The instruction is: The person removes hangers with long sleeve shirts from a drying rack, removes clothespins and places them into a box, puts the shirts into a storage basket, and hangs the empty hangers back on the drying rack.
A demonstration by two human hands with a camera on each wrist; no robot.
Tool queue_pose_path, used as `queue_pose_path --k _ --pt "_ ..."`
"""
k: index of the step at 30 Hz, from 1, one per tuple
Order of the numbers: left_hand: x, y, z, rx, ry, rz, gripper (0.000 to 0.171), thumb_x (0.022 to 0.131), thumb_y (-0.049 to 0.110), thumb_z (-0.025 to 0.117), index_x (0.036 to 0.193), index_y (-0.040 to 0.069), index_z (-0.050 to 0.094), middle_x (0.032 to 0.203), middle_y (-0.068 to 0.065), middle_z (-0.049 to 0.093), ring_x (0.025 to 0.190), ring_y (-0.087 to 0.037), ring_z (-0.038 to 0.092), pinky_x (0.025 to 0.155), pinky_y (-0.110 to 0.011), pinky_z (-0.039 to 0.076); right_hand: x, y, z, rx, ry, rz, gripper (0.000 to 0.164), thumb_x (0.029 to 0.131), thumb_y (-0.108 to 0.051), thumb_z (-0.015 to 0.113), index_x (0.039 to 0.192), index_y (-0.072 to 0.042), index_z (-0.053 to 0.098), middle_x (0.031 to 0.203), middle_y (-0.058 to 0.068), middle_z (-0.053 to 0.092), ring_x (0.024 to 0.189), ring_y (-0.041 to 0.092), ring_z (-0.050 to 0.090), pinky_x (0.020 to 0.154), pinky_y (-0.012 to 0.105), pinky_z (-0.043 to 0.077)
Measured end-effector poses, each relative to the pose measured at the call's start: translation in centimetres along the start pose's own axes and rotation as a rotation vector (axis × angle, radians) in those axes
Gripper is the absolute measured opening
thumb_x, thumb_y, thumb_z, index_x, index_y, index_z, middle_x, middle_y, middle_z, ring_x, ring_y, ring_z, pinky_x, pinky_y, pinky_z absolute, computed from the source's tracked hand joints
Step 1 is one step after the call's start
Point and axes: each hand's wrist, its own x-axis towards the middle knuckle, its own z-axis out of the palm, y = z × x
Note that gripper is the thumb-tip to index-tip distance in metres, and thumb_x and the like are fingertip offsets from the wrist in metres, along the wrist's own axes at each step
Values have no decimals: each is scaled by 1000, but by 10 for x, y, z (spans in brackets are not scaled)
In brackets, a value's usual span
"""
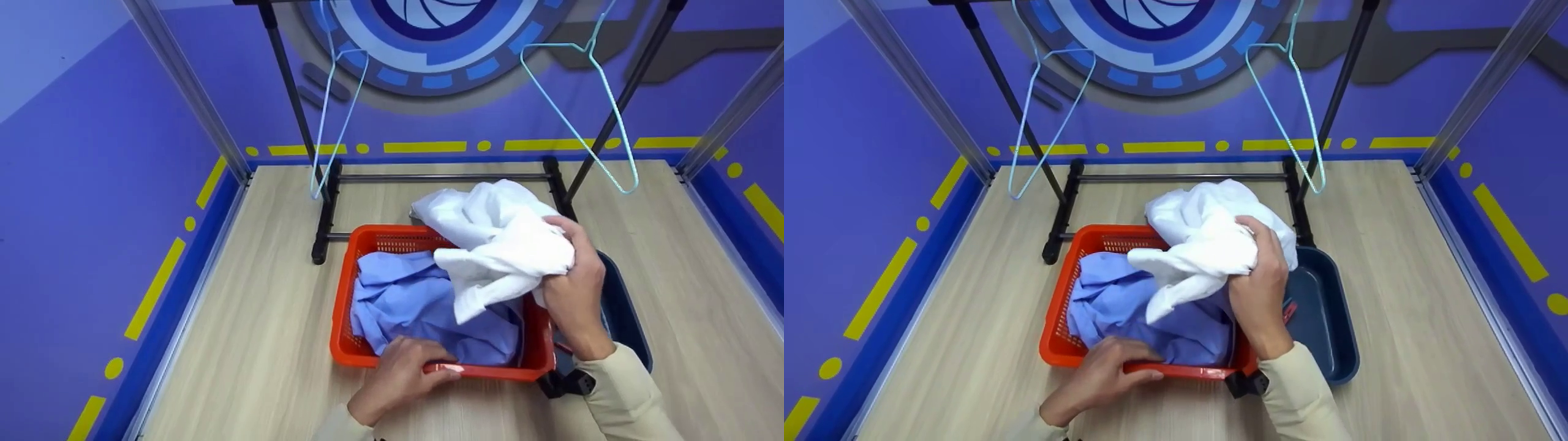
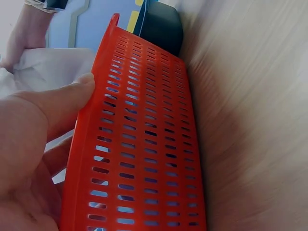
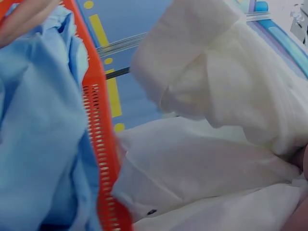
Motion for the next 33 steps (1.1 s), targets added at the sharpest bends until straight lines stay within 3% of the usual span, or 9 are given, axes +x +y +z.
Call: queue_pose_path --k 7,11,16,21,27,33 --pt "7 0 4 36 19 -35 23 84 50 68 73 30 69 65 18 63 68 1 58 69 -21 37 -1 -28 -6 63 19 -103 36 89 11 52 118 -4 66 105 11 58 102 4 52 86 15 40" --pt "11 1 5 34 10 -59 17 84 46 70 78 31 72 70 16 67 71 -1 59 71 -22 40 -2 -49 -13 97 43 -141 33 89 12 50 115 -1 67 96 0 54 94 3 51 79 16 39" --pt "16 0 5 -10 -26 -106 10 84 43 72 88 34 74 77 19 69 74 1 59 74 -22 40 -3 -53 -20 125 66 -170 33 89 13 50 114 0 66 91 -11 48 88 4 48 74 19 35" --pt "20 -1 5 -62 -49 -136 12 85 41 71 97 40 72 85 23 69 79 4 59 78 -22 39 -5 -64 -27 133 93 -199 32 88 12 51 114 1 66 92 -7 51 90 7 50 76 22 36" --pt "21 -2 4 -31 -43 -119 18 87 43 69 104 40 71 93 21 71 85 3 61 80 -23 42 -8 -85 -36 137 131 -222 30 89 7 51 113 1 67 88 0 51 88 8 50 77 26 34" --pt "20 -4 3 -49 -13 -97 18 87 36 71 104 31 72 95 16 71 86 -2 61 81 -23 44 -11 -72 -26 118 87 -235 33 87 11 51 112 -2 69 88 3 52 85 8 49 75 23 35"
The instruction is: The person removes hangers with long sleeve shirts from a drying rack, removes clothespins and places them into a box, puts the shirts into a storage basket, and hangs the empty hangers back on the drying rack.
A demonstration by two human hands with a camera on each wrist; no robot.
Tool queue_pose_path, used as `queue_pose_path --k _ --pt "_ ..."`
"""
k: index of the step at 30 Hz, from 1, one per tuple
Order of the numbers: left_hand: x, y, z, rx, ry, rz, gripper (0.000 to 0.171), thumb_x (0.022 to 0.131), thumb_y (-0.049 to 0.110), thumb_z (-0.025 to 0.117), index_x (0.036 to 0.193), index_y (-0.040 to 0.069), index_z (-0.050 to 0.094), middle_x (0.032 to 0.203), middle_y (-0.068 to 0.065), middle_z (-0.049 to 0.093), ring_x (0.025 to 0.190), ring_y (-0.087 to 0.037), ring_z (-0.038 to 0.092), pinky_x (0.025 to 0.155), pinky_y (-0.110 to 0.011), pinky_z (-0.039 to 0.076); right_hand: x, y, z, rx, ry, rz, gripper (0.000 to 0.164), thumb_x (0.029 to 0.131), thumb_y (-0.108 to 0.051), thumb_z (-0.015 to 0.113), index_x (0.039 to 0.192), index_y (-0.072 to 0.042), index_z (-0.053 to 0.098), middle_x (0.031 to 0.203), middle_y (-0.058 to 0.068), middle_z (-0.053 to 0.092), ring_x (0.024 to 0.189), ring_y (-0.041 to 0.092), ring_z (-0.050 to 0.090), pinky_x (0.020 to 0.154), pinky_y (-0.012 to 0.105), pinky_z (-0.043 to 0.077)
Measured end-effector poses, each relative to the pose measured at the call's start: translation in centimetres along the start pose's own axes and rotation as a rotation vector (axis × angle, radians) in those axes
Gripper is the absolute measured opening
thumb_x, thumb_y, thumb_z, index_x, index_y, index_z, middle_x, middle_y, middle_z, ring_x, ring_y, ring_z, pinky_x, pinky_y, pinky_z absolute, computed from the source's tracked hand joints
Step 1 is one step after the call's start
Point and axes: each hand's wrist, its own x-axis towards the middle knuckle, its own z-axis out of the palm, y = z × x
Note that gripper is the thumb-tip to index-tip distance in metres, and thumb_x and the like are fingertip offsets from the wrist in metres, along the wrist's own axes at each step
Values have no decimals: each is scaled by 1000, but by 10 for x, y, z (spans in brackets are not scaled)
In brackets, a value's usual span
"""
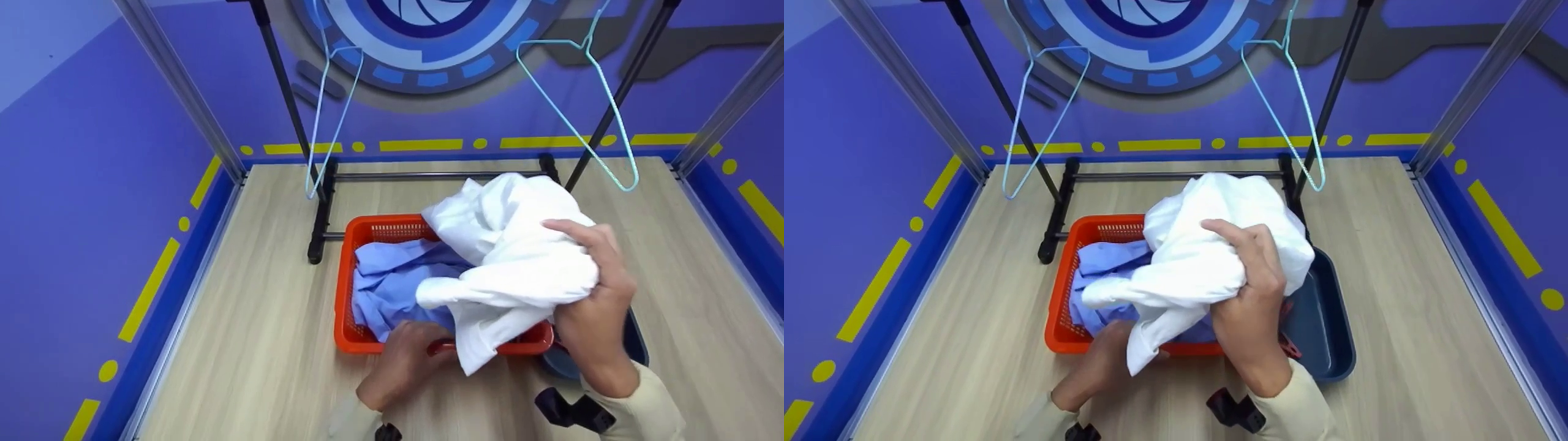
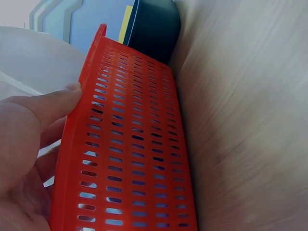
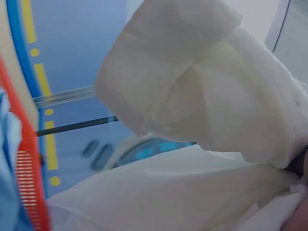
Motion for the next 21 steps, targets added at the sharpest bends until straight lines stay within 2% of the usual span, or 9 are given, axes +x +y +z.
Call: queue_pose_path --k 3,5,7,9,12,14,15,17,21 --pt "1 -4 -4 -115 28 13 14 90 26 69 103 24 72 97 12 71 90 -5 63 86 -24 48 -6 15 9 -15 -33 4 35 84 12 54 110 -6 71 88 4 53 84 7 49 74 21 35" --pt "1 -8 -9 -216 83 9 13 92 18 65 104 19 71 98 8 71 93 -7 65 87 -26 51 -10 25 14 -35 -54 6 36 83 11 56 108 -10 72 87 6 55 84 6 50 73 21 36" --pt "2 -12 -15 -287 189 -16 14 94 12 61 104 14 70 97 3 72 91 -11 66 85 -28 52 -13 32 18 -64 -84 12 38 83 10 59 108 -14 72 87 6 56 84 5 50 72 20 36" --pt "2 -13 -24 -358 297 -71 15 96 9 56 105 10 68 98 -2 71 91 -13 65 85 -30 52 -16 39 21 -95 -116 13 39 82 10 61 109 -16 72 87 5 57 84 4 51 71 18 36" --pt "4 -8 -40 -444 409 -169 19 100 19 53 113 12 63 108 -3 68 99 -14 62 88 -33 52 -21 46 26 -139 -162 -2 42 80 10 64 111 -18 71 87 5 57 83 6 51 72 16 37" --pt "5 0 -53 -502 395 -201 28 99 30 53 124 18 56 122 1 61 111 -14 57 95 -36 50 -25 49 29 -166 -196 -21 45 78 11 65 112 -17 70 87 5 57 83 9 53 74 14 38" --pt "6 4 -58 -513 370 -191 35 98 34 55 130 21 51 129 2 56 117 -14 53 99 -39 48 -27 50 30 -175 -217 -31 46 77 12 66 113 -17 69 88 5 57 84 11 53 75 14 39" --pt "7 14 -66 -512 284 -146 56 92 41 63 141 28 39 144 7 43 130 -14 43 107 -45 42 -31 51 34 -208 -261 -69 48 75 12 69 114 -15 68 89 5 57 86 14 54 78 15 39" --pt "14 28 -71 -405 116 -16 96 79 47 76 153 31 17 160 7 18 144 -17 27 114 -53 30 -37 48 40 -243 -368 -168 47 71 7 76 113 -14 67 92 4 59 88 15 53 81 21 39"
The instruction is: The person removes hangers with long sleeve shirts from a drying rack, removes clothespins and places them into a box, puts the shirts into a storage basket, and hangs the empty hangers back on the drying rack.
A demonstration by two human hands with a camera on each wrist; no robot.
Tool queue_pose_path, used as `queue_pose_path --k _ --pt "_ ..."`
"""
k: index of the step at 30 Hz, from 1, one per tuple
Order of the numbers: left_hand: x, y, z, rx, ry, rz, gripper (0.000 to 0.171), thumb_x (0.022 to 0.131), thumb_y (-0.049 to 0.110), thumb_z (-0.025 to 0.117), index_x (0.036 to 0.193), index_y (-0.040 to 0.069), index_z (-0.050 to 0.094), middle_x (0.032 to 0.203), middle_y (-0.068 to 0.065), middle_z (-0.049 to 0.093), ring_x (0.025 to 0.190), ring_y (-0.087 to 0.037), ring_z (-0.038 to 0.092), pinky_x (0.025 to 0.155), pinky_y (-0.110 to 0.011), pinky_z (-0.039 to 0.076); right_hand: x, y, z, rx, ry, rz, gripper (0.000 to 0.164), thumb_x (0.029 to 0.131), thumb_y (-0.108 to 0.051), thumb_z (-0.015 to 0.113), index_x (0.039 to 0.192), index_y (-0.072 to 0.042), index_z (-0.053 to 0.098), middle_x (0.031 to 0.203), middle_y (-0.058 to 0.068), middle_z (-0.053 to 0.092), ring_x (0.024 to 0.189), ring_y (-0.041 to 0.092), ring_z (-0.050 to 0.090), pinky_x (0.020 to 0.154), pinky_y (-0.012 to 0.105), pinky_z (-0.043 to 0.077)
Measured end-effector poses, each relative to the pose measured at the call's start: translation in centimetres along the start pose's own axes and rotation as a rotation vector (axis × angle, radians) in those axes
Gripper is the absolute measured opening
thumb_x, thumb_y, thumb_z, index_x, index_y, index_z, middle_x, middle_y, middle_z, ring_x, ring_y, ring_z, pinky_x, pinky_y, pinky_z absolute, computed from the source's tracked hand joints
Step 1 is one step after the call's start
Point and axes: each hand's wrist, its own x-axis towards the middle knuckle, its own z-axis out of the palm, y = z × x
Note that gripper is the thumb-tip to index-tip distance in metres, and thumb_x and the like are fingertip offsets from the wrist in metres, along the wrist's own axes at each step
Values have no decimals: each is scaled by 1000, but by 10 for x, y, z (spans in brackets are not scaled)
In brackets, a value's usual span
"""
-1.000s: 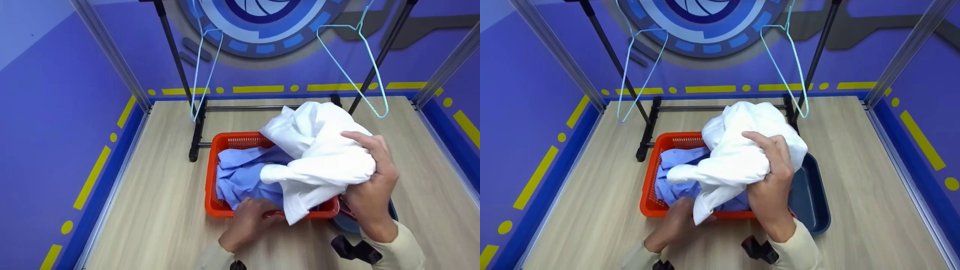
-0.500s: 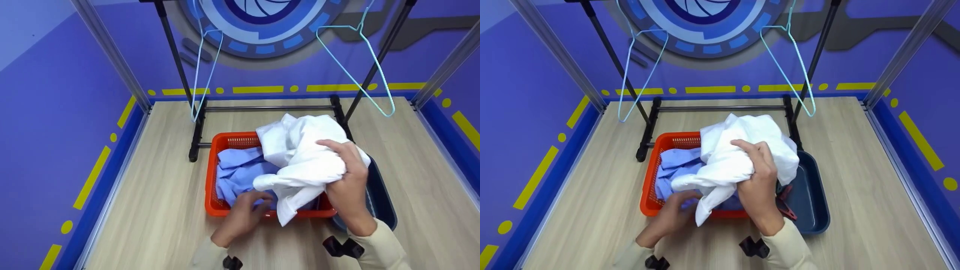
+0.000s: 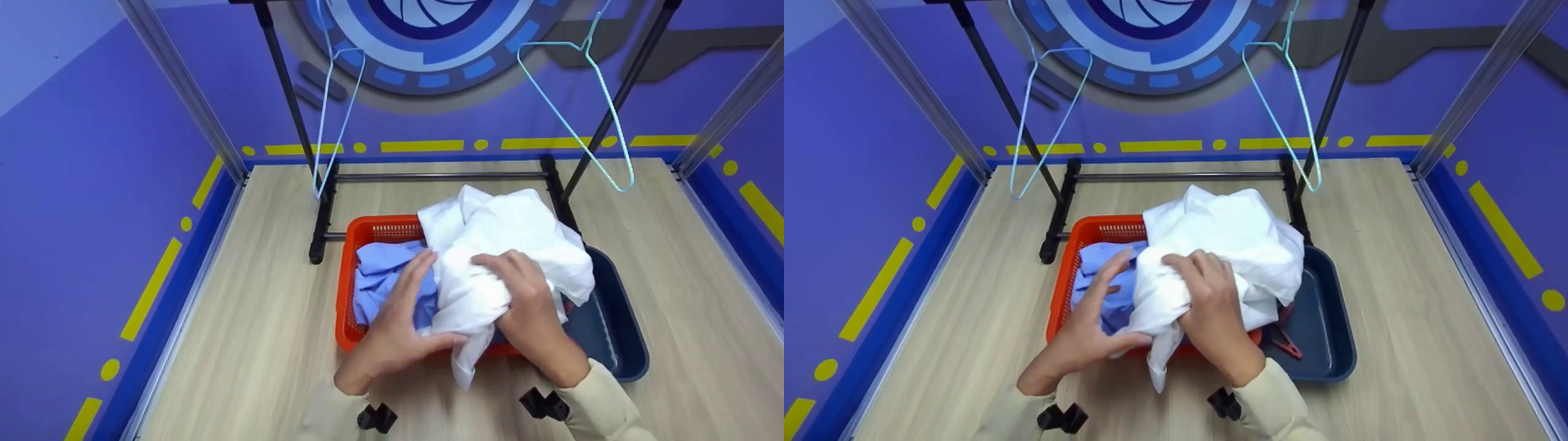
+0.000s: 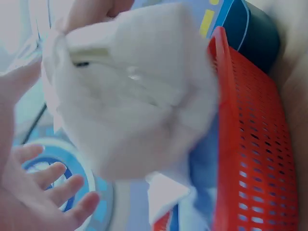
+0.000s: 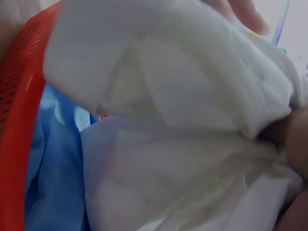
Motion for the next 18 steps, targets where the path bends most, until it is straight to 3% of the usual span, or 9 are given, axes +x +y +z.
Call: queue_pose_path --k 3,5,9,12,15,18 --pt "6 4 8 95 -55 20 106 75 42 81 154 32 12 163 5 11 146 -20 25 114 -53 29 -3 -6 2 4 -58 -67 47 69 0 82 112 -14 67 95 2 61 91 15 54 82 26 38" --pt "9 3 13 137 -48 15 98 75 33 82 152 31 21 161 2 16 143 -22 31 113 -51 32 -5 -9 2 21 -100 -80 50 68 -5 84 113 -16 66 99 1 63 94 15 54 85 28 38" --pt "15 -1 19 202 49 36 60 78 20 77 132 20 51 144 -1 46 123 -20 53 106 -41 44 -8 -8 -4 78 -232 -58 59 70 -5 81 123 -22 62 113 -4 62 106 13 54 94 29 39" --pt "19 -6 21 227 146 86 39 80 15 72 117 12 61 124 -2 62 108 -18 62 99 -35 49 -9 0 -16 107 -359 -26 71 73 -11 79 135 -28 52 133 -8 54 122 14 48 104 27 34" --pt "21 -8 21 222 181 124 33 81 12 69 113 10 63 116 -1 66 104 -15 63 98 -31 50 -9 17 -28 84 -447 -7 87 71 -25 85 146 -28 40 150 -5 41 139 21 36 115 42 27" --pt "21 -8 20 218 167 163 29 82 9 67 110 12 63 111 1 68 101 -13 64 95 -28 51 -8 37 -36 58 -505 31 108 62 -35 90 151 -25 30 159 1 26 148 32 19 113 64 16"
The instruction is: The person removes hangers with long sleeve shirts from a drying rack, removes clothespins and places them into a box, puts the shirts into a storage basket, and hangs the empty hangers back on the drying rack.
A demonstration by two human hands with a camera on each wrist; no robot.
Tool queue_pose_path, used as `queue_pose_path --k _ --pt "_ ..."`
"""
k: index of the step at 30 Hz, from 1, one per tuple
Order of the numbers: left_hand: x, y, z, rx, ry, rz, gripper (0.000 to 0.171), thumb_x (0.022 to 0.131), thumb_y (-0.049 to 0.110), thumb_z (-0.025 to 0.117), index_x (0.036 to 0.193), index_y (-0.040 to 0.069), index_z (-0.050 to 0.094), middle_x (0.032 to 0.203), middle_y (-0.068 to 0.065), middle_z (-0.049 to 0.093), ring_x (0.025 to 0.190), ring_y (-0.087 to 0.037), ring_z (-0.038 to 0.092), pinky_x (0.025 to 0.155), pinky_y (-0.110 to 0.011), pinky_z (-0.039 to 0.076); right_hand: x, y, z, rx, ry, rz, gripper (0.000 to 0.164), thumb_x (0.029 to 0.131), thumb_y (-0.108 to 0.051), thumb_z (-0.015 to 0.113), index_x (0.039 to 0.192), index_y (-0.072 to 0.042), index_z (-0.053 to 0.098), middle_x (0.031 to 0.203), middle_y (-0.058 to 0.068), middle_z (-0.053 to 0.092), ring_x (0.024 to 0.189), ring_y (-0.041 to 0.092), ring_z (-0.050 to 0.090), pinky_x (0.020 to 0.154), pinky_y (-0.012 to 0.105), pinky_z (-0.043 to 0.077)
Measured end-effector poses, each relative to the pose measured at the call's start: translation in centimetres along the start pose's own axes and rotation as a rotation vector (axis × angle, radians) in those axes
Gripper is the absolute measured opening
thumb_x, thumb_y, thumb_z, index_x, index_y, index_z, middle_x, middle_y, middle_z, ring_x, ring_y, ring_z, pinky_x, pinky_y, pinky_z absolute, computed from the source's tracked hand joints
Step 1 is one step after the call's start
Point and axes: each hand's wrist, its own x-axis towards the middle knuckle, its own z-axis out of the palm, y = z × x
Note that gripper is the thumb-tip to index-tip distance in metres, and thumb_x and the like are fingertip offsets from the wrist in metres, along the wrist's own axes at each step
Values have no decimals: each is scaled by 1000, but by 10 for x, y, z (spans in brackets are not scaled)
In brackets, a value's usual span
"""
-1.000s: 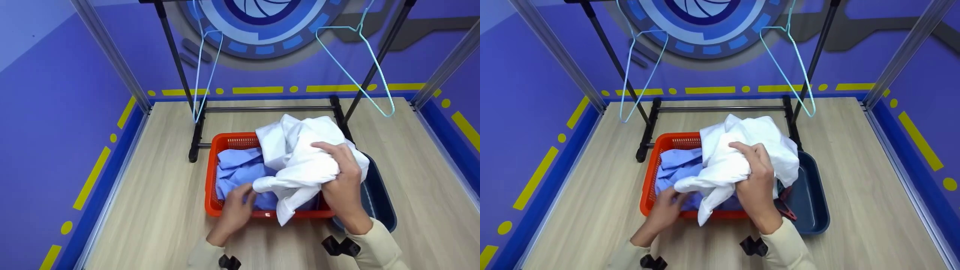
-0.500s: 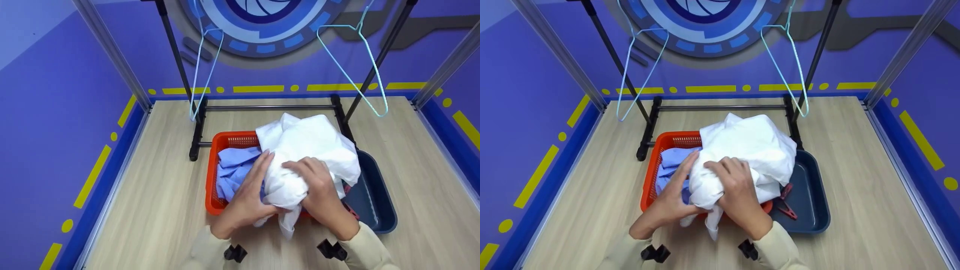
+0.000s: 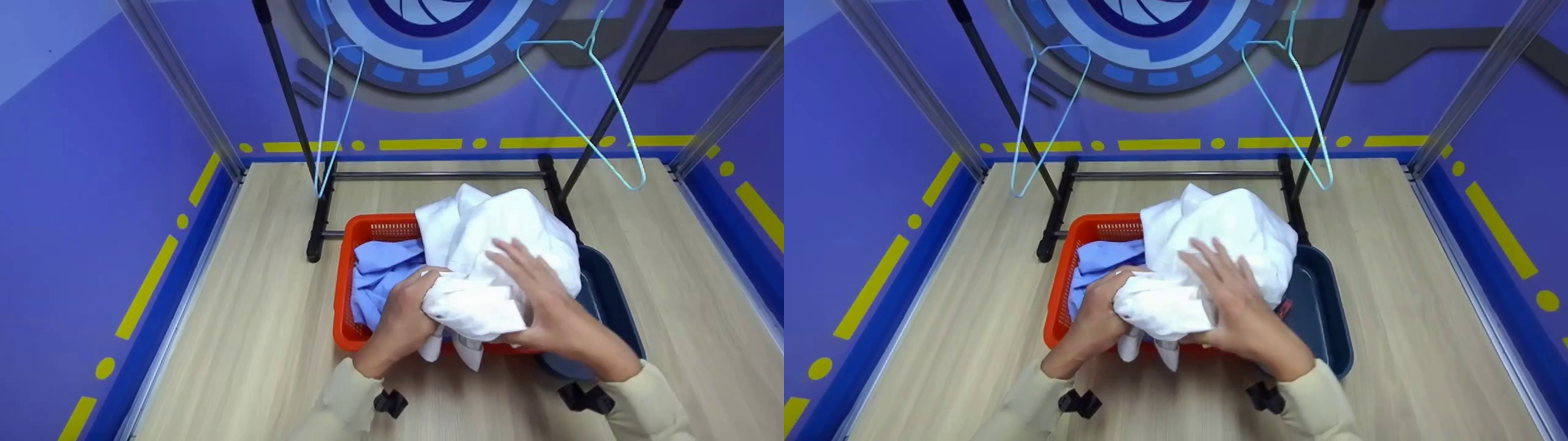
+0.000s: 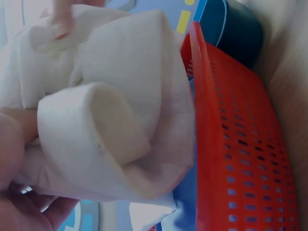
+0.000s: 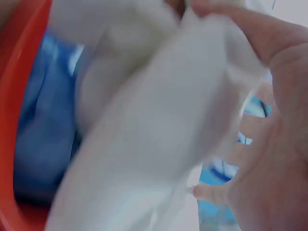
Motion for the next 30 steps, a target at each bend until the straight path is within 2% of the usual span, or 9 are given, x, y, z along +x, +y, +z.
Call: queue_pose_path --k 2,7,10,17,21,23,25,27,30 --pt "1 0 -2 -13 -16 23 27 82 8 66 109 13 63 109 1 68 99 -12 64 94 -27 51 -1 12 -4 -8 -42 47 115 60 -36 91 153 -26 24 163 3 17 150 37 9 108 73 10" --pt "4 1 -9 -83 -42 41 28 82 9 65 109 14 64 109 2 69 99 -11 65 93 -28 52 0 32 -7 -74 -168 159 128 58 -36 92 156 -29 9 165 2 1 150 39 -4 110 73 1" --pt "7 1 -14 -141 -65 64 27 84 11 65 110 14 64 110 2 70 101 -11 65 94 -28 51 2 41 -4 -169 -177 181 131 59 -46 90 156 -26 4 165 4 -3 150 39 -5 111 72 3" --pt "15 5 -17 -236 -246 175 29 86 15 68 115 15 67 113 2 71 106 -8 65 98 -24 48 26 46 11 -367 48 3 95 83 -45 69 156 -20 14 164 4 10 150 39 8 111 69 13" --pt "17 5 -15 -241 -322 196 30 84 14 72 114 14 67 115 1 70 108 -8 63 99 -23 47 39 45 18 -289 91 -54 55 85 -33 70 134 -17 52 150 3 44 144 35 31 111 69 14" --pt "17 3 -14 -239 -329 197 30 83 11 71 113 14 66 118 3 69 112 -7 61 101 -23 46 41 45 21 -244 141 -29 31 83 -22 71 112 -13 62 125 6 65 124 32 55 108 63 28" --pt "16 1 -14 -246 -336 195 33 82 2 68 112 14 64 125 5 65 119 -7 58 105 -24 43 41 45 23 -217 231 13 16 81 -11 70 94 -8 59 94 8 69 94 29 66 93 52 45" --pt "15 0 -14 -233 -357 205 38 81 -4 64 114 14 61 136 6 58 130 -7 50 110 -27 38 41 45 23 -179 336 55 15 79 -4 67 87 -5 55 75 7 61 72 25 62 73 41 48" --pt "13 -1 -14 -178 -414 221 51 78 -11 60 122 16 56 152 7 41 142 -10 35 114 -30 33 42 44 21 -81 458 103 17 78 -1 65 85 -3 50 71 6 52 67 20 54 62 30 39"
